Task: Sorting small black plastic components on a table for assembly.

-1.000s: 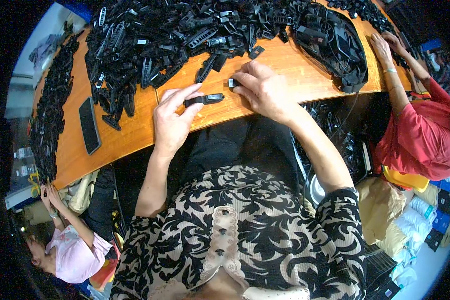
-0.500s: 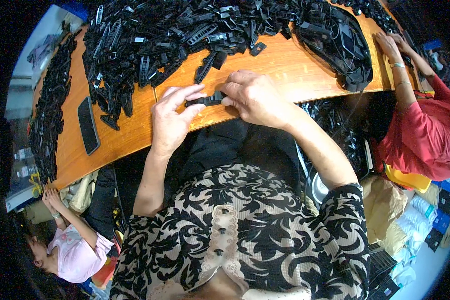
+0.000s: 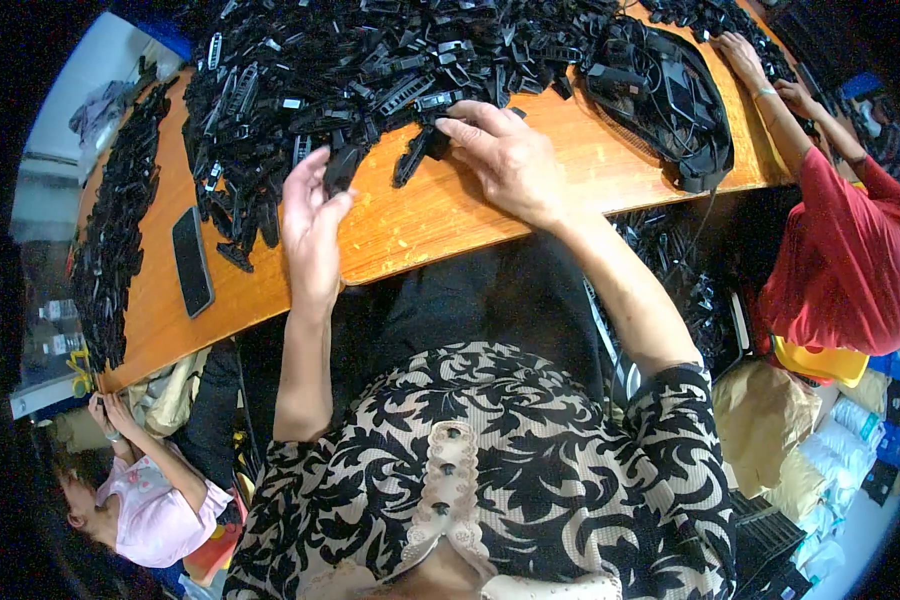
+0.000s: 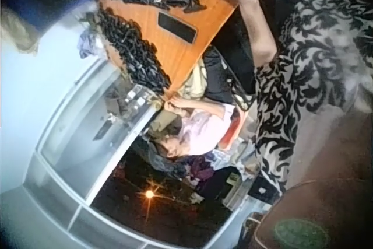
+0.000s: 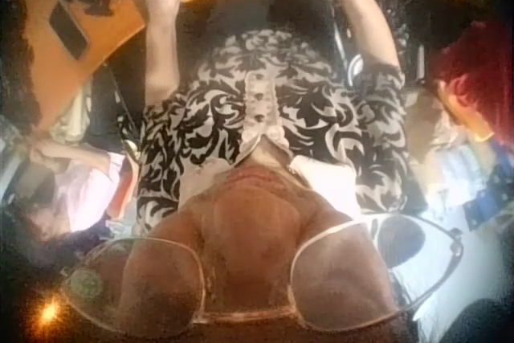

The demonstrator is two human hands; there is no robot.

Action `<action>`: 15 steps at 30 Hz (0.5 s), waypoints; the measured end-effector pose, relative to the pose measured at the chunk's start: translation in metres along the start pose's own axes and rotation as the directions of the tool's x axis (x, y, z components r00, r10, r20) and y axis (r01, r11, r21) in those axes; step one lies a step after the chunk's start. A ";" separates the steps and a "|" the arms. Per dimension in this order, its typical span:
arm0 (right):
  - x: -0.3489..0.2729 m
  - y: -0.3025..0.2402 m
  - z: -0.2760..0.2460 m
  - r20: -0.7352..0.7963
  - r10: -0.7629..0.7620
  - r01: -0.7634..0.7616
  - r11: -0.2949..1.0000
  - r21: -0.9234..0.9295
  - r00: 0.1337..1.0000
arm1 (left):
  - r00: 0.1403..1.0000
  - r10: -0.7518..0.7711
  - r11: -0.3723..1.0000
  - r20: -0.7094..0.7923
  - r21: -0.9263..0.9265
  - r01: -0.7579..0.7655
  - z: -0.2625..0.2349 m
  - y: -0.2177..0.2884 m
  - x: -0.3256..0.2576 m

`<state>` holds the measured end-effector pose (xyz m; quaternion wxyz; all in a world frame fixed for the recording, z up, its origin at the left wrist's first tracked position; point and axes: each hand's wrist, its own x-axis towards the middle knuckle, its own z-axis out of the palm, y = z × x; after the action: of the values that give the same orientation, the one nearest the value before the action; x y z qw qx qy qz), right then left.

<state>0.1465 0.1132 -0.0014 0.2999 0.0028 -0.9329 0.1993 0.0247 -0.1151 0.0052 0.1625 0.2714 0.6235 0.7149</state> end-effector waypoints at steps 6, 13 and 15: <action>-0.002 0.003 0.009 0.063 0.012 -0.004 0.993 -0.117 0.998 | 0.971 0.228 0.706 0.070 0.675 -0.214 0.043 -0.005 0.033; -0.005 -0.005 0.008 0.004 0.050 -0.051 0.998 0.037 0.999 | 0.983 0.149 0.666 0.106 0.724 -0.179 0.037 -0.009 0.021; -0.003 -0.009 0.009 0.100 -0.026 0.026 1.000 0.003 0.995 | 0.972 0.184 0.718 0.149 0.655 -0.236 0.032 -0.004 0.011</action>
<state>0.1453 0.1015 -0.0064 0.2553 0.0251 -0.9465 0.1956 0.0339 -0.0824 0.0053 -0.0051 0.4064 0.7966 0.4474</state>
